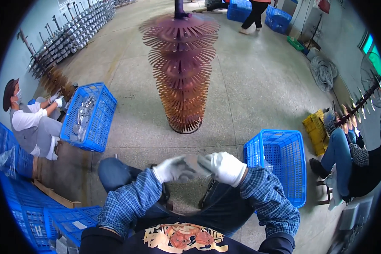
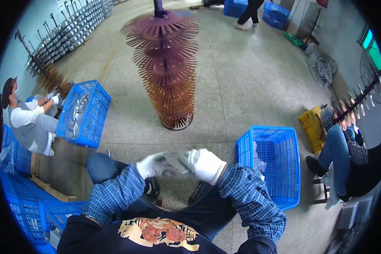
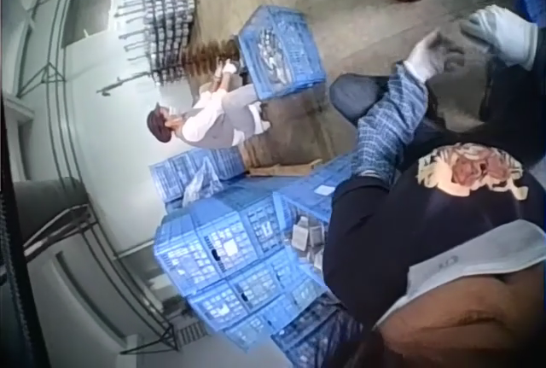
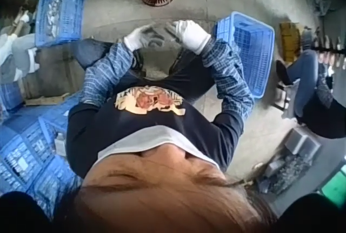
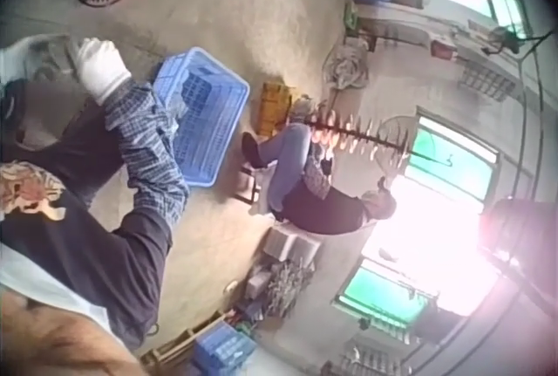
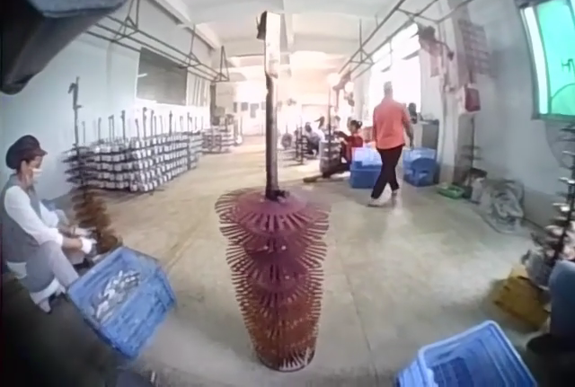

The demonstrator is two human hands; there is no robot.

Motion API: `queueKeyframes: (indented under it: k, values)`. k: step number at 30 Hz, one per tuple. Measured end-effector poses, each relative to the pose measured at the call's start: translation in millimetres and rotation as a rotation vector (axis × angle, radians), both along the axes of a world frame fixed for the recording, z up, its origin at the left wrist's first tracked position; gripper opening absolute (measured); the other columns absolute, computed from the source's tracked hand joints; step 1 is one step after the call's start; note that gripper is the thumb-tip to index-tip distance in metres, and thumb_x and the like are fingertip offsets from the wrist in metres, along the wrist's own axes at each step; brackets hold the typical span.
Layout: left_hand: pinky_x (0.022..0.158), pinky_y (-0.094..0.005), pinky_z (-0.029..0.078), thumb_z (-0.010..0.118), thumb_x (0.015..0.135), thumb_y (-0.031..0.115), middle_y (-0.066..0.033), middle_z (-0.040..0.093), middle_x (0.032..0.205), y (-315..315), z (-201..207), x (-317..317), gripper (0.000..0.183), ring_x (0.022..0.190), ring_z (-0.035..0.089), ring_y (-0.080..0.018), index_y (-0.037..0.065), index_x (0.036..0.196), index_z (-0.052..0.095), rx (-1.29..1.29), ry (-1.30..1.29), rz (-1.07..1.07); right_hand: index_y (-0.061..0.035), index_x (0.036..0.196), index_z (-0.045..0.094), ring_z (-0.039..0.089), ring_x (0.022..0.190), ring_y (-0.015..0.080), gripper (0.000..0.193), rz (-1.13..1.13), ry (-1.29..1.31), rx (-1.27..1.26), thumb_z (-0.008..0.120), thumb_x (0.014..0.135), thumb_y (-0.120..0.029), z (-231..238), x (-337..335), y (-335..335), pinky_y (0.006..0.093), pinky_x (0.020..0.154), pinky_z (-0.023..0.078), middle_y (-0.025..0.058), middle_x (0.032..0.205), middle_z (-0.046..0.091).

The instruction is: Removing small metal components from a circular tiered rack and sorting them into a blue plastic crate.

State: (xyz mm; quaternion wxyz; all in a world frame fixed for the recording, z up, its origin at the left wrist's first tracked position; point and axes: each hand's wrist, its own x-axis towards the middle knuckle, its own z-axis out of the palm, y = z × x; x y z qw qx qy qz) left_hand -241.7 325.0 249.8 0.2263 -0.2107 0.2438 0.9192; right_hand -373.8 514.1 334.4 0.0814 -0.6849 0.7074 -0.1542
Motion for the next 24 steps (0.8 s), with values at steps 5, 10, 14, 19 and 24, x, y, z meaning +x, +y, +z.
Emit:
queueKeyframes:
  k: [5,10,14,19,24]
  values:
    - [0.074,-0.0288,0.047,0.045,0.092,0.039,-0.0116,0.061,0.108,35.4,-41.4,-12.7,0.046,0.088,0.059,-0.0229,0.003,0.117,0.057,-0.167,-0.407,-0.540,-0.0016,0.104,0.053,0.059,0.062,0.0329,0.023,-0.257,-0.173,-0.044,0.052,0.084,-0.014,-47.8,-92.3,10.0,0.0390,0.054,0.047,0.0131,0.075,0.059]
    - [0.084,-0.0291,0.044,0.044,0.091,0.042,-0.0072,0.058,0.115,112.2,-59.9,-32.2,0.048,0.096,0.057,-0.0216,0.006,0.122,0.056,-0.362,-0.584,-0.925,-0.0011,0.105,0.053,0.061,0.067,0.0342,0.025,-0.549,-0.291,-0.154,0.052,0.085,-0.016,-94.8,-160.8,-13.0,0.0391,0.057,0.049,0.0155,0.079,0.062]
    - [0.086,-0.0299,0.044,0.046,0.091,0.036,-0.0079,0.058,0.117,-54.5,-128.0,-53.1,0.044,0.099,0.057,-0.0224,0.006,0.123,0.055,-0.517,-0.380,-1.092,-0.0003,0.107,0.052,0.063,0.072,0.0349,0.027,-0.749,-0.588,-0.148,0.052,0.085,-0.017,-133.4,-194.5,-28.5,0.0389,0.062,0.050,0.0183,0.083,0.064]
    - [0.089,-0.0309,0.044,0.048,0.090,0.029,-0.0087,0.058,0.119,73.3,-195.4,-19.8,0.041,0.102,0.057,-0.0233,0.006,0.123,0.054,-0.664,-0.113,-1.165,0.0011,0.111,0.050,0.064,0.077,0.0355,0.032,-0.853,-0.935,0.160,0.050,0.085,-0.016,-161.7,-205.8,-44.0,0.0386,0.066,0.050,0.0217,0.085,0.065]
    - [0.092,-0.0320,0.043,0.051,0.090,0.022,-0.0096,0.058,0.121,9.8,-221.8,-46.8,0.038,0.106,0.057,-0.0243,0.006,0.124,0.053,-0.904,0.199,-1.156,0.0022,0.115,0.048,0.064,0.075,0.0337,0.036,-0.872,-1.155,0.169,0.048,0.084,-0.015,-237.0,-213.5,-42.8,0.0377,0.067,0.050,0.0224,0.083,0.065]
